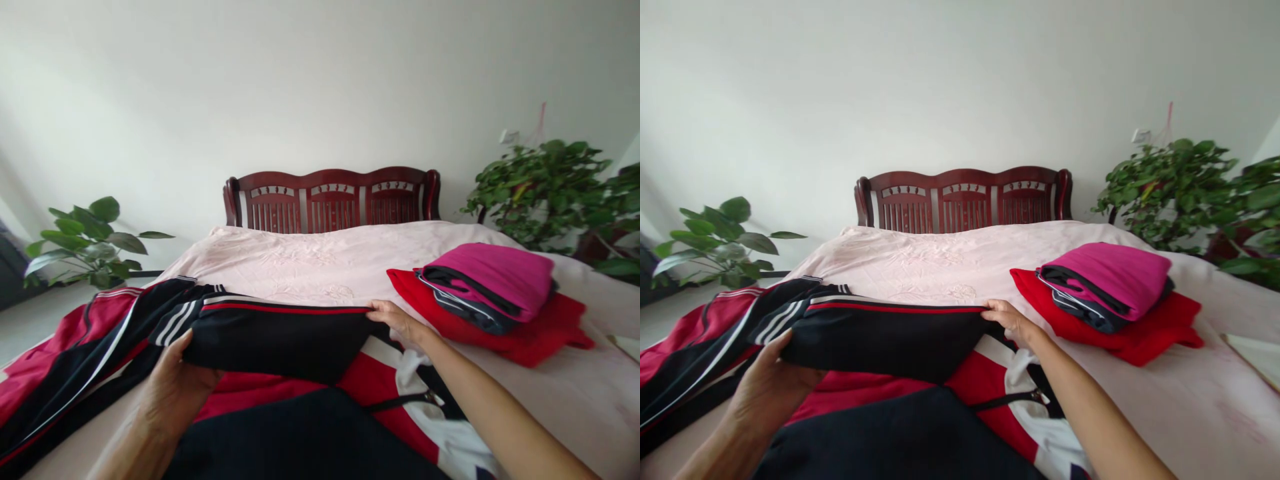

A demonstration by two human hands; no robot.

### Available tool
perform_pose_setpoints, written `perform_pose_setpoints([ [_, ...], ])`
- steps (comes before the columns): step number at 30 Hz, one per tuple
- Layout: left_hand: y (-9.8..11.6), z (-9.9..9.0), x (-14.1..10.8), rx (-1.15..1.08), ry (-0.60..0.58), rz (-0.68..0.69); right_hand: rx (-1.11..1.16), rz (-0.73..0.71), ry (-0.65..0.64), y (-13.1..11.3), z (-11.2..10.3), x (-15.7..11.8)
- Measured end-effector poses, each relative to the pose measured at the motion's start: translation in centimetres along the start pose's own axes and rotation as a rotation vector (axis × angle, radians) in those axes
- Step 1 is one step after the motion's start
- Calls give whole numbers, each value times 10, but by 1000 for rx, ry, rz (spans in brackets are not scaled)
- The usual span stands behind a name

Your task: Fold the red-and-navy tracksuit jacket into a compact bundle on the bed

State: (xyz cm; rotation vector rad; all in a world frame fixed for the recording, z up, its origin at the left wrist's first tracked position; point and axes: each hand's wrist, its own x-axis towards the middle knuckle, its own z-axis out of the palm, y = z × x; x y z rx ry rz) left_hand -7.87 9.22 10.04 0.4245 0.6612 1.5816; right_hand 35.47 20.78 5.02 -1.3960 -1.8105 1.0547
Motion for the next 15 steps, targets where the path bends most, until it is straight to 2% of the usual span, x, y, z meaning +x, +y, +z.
perform_pose_setpoints([
  [4, 2, -18, 3, 78, 181, 23, 134, 2, -83, 11, 7, 0],
  [7, 0, -41, 5, 194, 306, -67, -31, -3, -69, 20, 15, 8],
  [10, 1, -62, 8, 415, 399, -159, -183, 3, -48, 26, 22, 18],
  [15, 12, -85, 15, 735, 454, -88, -407, 28, 39, 26, 28, 24],
])
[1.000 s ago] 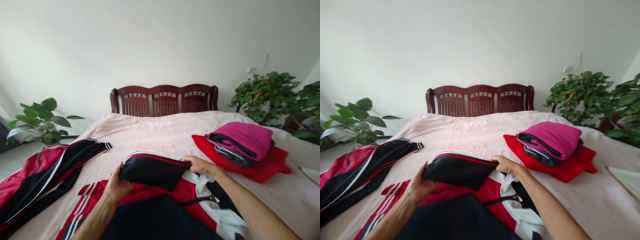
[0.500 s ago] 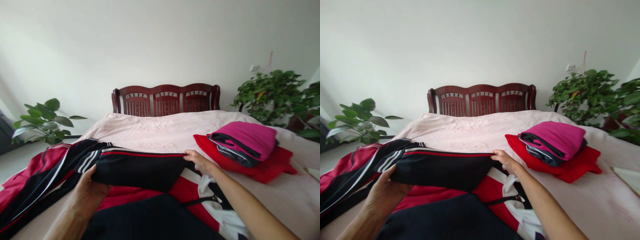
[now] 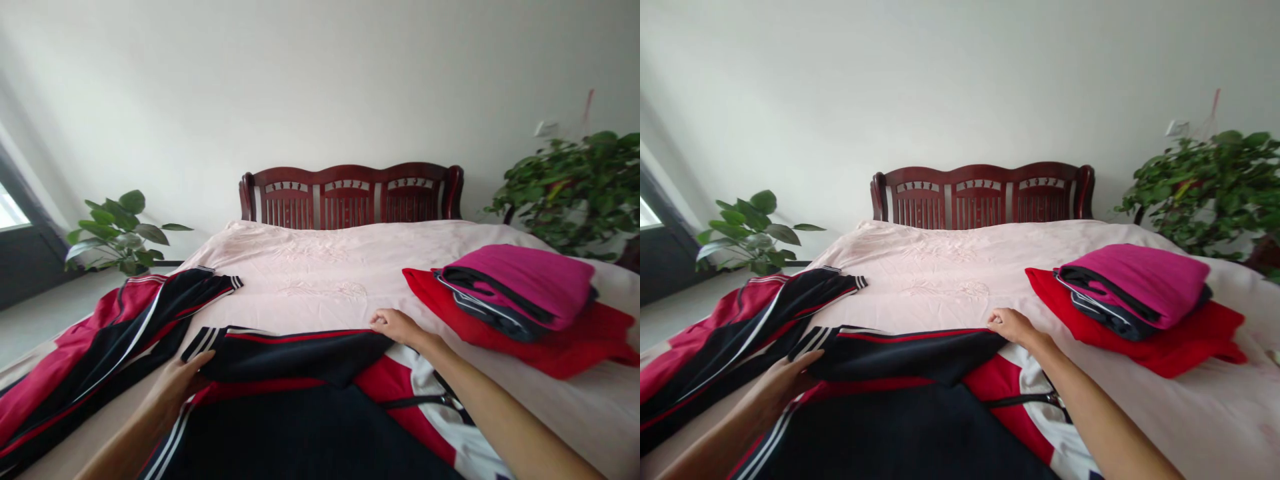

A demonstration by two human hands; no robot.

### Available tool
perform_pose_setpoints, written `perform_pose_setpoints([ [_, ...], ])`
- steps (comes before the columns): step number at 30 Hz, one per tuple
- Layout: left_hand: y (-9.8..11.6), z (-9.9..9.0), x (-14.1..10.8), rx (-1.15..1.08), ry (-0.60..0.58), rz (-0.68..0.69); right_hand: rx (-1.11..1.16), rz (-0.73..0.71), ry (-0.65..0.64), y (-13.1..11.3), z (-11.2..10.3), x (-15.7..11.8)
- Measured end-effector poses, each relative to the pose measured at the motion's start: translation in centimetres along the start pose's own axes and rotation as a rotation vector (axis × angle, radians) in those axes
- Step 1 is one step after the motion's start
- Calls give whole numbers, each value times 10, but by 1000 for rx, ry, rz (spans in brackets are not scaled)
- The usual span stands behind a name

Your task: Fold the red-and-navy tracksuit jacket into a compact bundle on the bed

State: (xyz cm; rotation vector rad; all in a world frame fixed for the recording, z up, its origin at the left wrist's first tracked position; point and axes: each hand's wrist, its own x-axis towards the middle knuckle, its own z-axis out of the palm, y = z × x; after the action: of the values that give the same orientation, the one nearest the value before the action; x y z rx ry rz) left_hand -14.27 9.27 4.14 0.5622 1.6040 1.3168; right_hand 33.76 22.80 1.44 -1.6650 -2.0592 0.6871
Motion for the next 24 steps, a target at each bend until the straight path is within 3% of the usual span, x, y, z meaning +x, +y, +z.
perform_pose_setpoints([
  [4, -3, -13, 9, 169, -3, 88, -168, -16, 155, -25, -6, -15],
  [7, -2, -17, 12, 285, -7, 158, -296, -207, 281, -65, -4, -43],
  [10, 5, -15, 10, 386, 2, 189, -323, -407, 123, -107, 15, -76],
  [13, 14, -11, 8, 457, 13, 218, -406, -469, 34, -131, 44, -99],
  [17, 22, -9, 6, 475, 21, 221, -467, -438, 61, -131, 64, -107],
  [21, 19, -16, 7, 464, 32, 254, -363, -493, 187, -120, 57, -121],
  [24, 7, -25, 13, 524, 67, 303, -351, -585, 108, -111, 53, -139],
])
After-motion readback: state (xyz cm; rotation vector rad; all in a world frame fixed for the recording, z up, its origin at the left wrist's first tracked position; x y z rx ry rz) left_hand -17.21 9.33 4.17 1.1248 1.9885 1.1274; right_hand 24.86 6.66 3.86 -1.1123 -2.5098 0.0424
